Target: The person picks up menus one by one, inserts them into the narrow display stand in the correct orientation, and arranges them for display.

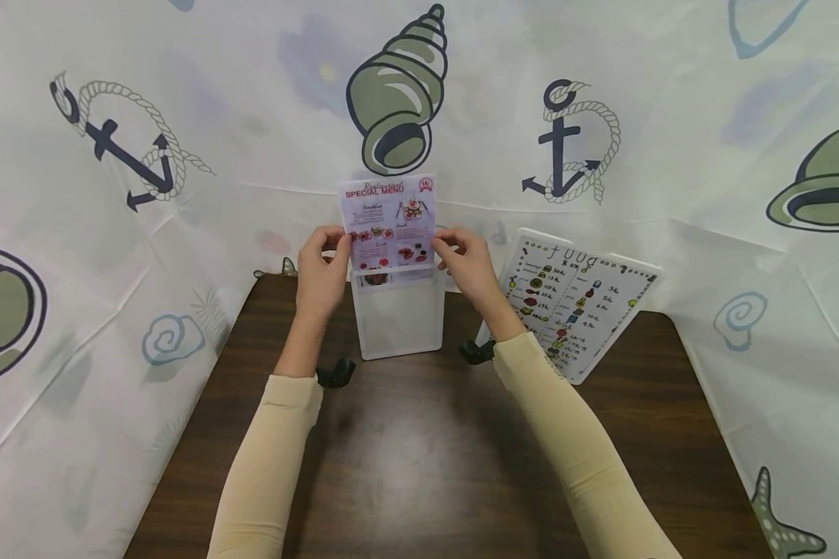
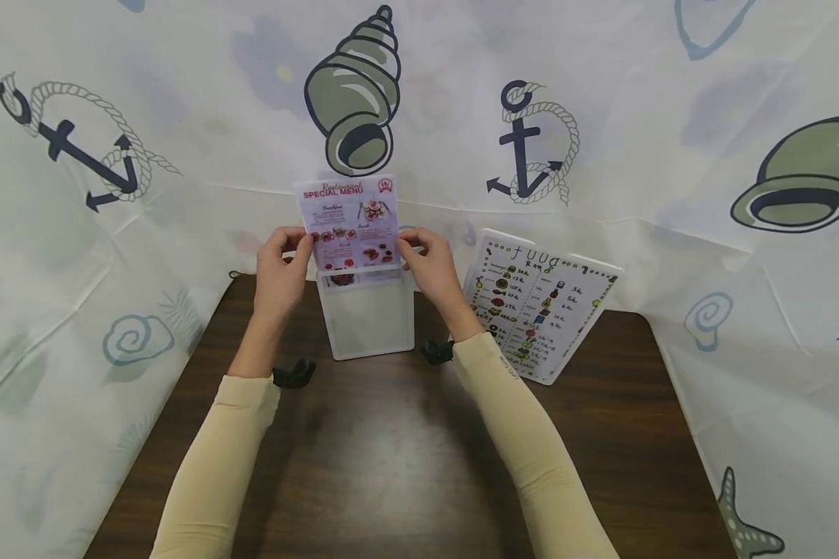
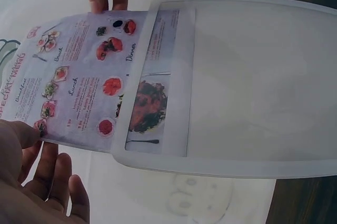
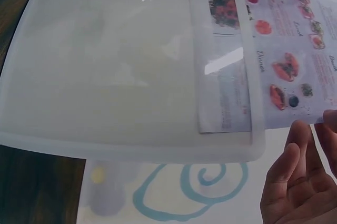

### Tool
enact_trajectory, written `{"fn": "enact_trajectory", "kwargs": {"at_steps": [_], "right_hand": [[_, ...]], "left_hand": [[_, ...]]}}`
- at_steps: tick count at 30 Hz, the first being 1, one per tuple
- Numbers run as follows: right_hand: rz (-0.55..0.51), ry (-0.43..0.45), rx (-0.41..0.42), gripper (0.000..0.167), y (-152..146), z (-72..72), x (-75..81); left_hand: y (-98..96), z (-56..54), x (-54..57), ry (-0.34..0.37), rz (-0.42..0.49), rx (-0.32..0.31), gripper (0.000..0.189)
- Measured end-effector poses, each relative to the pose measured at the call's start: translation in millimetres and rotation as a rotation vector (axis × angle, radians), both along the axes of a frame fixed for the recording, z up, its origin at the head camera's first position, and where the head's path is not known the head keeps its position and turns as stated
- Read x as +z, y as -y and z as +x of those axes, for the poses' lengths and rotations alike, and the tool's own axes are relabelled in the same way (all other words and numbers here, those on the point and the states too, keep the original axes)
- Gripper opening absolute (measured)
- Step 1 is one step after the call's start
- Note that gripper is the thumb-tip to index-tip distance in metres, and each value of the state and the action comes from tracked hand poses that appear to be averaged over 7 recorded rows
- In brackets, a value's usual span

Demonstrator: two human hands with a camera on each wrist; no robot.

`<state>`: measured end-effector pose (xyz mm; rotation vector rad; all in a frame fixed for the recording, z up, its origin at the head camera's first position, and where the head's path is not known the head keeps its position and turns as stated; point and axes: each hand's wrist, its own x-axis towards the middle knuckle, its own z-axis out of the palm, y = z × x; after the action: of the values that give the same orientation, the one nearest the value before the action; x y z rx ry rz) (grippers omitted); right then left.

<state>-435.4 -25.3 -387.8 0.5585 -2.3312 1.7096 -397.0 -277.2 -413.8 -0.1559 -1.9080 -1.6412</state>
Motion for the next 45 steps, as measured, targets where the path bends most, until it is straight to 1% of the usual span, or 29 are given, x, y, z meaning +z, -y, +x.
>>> {"fn": "enact_trajectory", "kwargs": {"at_steps": [5, 10, 14, 18, 21, 24, 27, 29, 35, 39, 42, 45], "right_hand": [[0.002, 0.001, -0.004, 0.026, 0, -0.2, 9.2], [0.003, -0.037, -0.001, 0.026, 1, -0.3, 27.6], [-0.029, -0.076, -0.011, 0.024, 1, 2.3, 43.1], [-0.062, -0.085, -0.016, 0.023, 2, 4.5, 50.4], [-0.074, -0.093, -0.015, 0.023, 3, 6.8, 51.6], [-0.078, -0.099, -0.016, 0.022, 3, 8.5, 51.6], [-0.078, -0.089, -0.022, 0.022, 4, 9.0, 51.7], [-0.082, -0.080, -0.024, 0.022, 3, 8.7, 50.9], [-0.086, -0.061, -0.026, 0.022, 4, 5.5, 44.4], [-0.077, -0.047, -0.032, 0.022, 6, 3.9, 40.7], [-0.078, -0.050, -0.043, 0.021, 7, 3.8, 39.7], [-0.081, -0.049, -0.044, 0.020, 7, 3.9, 38.7]], "left_hand": [[0.5, -0.2, -2.9, -0.003, 0.001, -0.003, 0.025], [-0.1, 0.1, -5.4, -0.001, 0.009, 0.002, 0.024], [-3.3, -0.7, -7.5, 0.005, 0.016, 0.002, 0.023], [-7.5, -2.9, -10.8, 0.015, 0.018, -0.007, 0.022], [-8.3, -2.9, -11.2, 0.025, 0.016, -0.021, 0.022], [-7.4, -2.5, -9.2, 0.037, 0.010, -0.013, 0.022], [-6.4, -1.7, -4.8, 0.048, 0.014, -0.010, 0.023], [-5.7, -1.9, -1.1, 0.041, 0.021, -0.017, 0.024], [-6.4, -1.8, 13.9, -0.018, 0.036, -0.067, 0.028], [-8.4, -2.6, 20.9, -0.070, 0.046, -0.049, 0.026], [-9.9, -3.1, 22.8, -0.107, 0.055, -0.024, 0.025], [-11.8, -3.0, 23.4, -0.122, 0.069, -0.012, 0.024]]}}
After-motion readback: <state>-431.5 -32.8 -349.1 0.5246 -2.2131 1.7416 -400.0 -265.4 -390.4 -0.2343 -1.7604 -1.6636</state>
